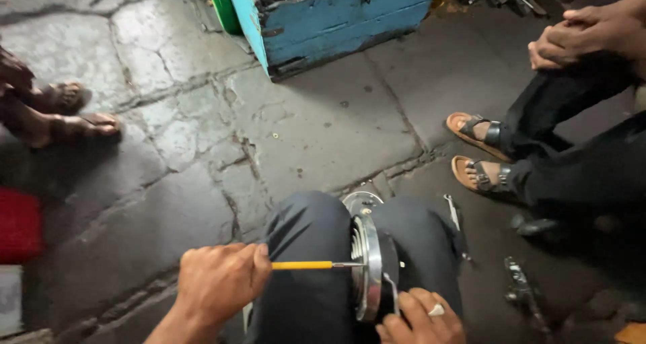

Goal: Assembling or repairing a metal fan grill using a screwdriver and a wrench.

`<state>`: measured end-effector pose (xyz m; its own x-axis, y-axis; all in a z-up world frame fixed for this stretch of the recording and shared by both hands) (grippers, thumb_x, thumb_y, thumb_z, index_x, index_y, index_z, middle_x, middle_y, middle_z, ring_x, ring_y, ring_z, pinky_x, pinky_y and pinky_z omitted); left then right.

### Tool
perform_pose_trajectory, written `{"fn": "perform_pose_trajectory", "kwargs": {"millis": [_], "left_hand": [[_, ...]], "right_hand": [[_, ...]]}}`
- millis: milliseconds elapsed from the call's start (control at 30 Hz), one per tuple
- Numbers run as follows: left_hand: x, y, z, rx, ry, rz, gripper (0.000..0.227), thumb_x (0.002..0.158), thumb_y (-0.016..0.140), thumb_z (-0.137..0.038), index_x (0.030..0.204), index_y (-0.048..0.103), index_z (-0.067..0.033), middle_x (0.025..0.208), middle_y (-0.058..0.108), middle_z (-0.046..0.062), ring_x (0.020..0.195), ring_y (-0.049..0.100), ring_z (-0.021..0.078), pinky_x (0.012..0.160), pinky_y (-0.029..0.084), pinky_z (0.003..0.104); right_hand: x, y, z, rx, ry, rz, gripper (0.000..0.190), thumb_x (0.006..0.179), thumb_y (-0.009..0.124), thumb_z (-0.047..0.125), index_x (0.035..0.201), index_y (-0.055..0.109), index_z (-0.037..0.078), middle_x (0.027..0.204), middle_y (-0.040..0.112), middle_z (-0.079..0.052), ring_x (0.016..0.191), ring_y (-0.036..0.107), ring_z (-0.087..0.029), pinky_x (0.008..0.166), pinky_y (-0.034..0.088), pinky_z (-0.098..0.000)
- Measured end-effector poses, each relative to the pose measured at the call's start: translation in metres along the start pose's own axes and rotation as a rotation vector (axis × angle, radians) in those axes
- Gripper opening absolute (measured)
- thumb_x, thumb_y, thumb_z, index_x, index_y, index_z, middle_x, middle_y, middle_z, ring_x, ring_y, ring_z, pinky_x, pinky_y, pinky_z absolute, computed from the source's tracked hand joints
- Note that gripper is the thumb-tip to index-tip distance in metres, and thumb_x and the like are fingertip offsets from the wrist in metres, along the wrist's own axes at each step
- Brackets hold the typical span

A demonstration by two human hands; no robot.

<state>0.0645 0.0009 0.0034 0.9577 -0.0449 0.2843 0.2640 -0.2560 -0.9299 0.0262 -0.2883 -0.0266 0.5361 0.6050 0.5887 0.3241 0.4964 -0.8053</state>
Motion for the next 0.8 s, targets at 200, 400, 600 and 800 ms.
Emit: {"fn": "perform_pose_trajectory", "kwargs": {"millis": [200,400,600,800], "left_hand": [[0.001,-0.004,-0.004,-0.015,0.039,-0.023,0.039,0.088,0.059,-0.031,0.053,0.062,-0.0140,0.054,0.066,0.006,0.044,0.062,0.0340,0.041,0.047,0.048],[-0.003,-0.002,0.003,0.022,0.015,-0.022,0.033,0.085,0.059,-0.031,0.056,0.062,-0.0170,0.050,0.064,0.006,0.044,0.063,0.0335,0.042,0.048,0.048],[-0.003,0.009,0.007,0.075,0.008,0.019,0.032,0.084,0.059,-0.029,0.055,0.062,-0.0153,0.057,0.067,0.004,0.042,0.064,0.0317,0.040,0.048,0.046],[0.000,0.008,0.009,0.030,-0.026,0.035,0.033,0.087,0.055,-0.028,0.057,0.063,-0.0158,0.051,0.067,0.002,0.043,0.065,0.0292,0.041,0.049,0.045]], "right_hand": [[0.014,0.015,-0.094,0.867,0.719,0.249,0.038,0.091,0.058,0.024,0.058,0.045,0.009,0.052,0.039,-0.003,0.048,0.038,-0.016,0.046,0.032,-0.0343],[0.090,0.049,-0.095,1.319,1.288,0.750,0.042,0.092,0.055,0.031,0.056,0.046,0.010,0.048,0.044,-0.003,0.037,0.038,-0.013,0.033,0.024,-0.0287],[0.094,0.063,-0.096,1.231,1.255,0.914,0.038,0.091,0.057,0.029,0.058,0.050,0.010,0.049,0.046,-0.004,0.037,0.040,-0.013,0.032,0.028,-0.0292],[-0.092,0.113,-0.058,0.530,0.287,0.184,0.033,0.088,0.065,0.030,0.061,0.055,0.013,0.061,0.054,-0.003,0.051,0.054,-0.018,0.049,0.043,-0.0341]]}}
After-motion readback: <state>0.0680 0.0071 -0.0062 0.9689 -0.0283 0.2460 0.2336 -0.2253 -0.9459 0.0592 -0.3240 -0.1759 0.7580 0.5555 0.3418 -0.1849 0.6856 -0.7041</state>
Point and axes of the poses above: each hand's wrist, its own x-axis towards the middle knuckle, its own y-axis out of the palm, z = x × y, the point moved 7 cm from there along x, towards the middle knuckle
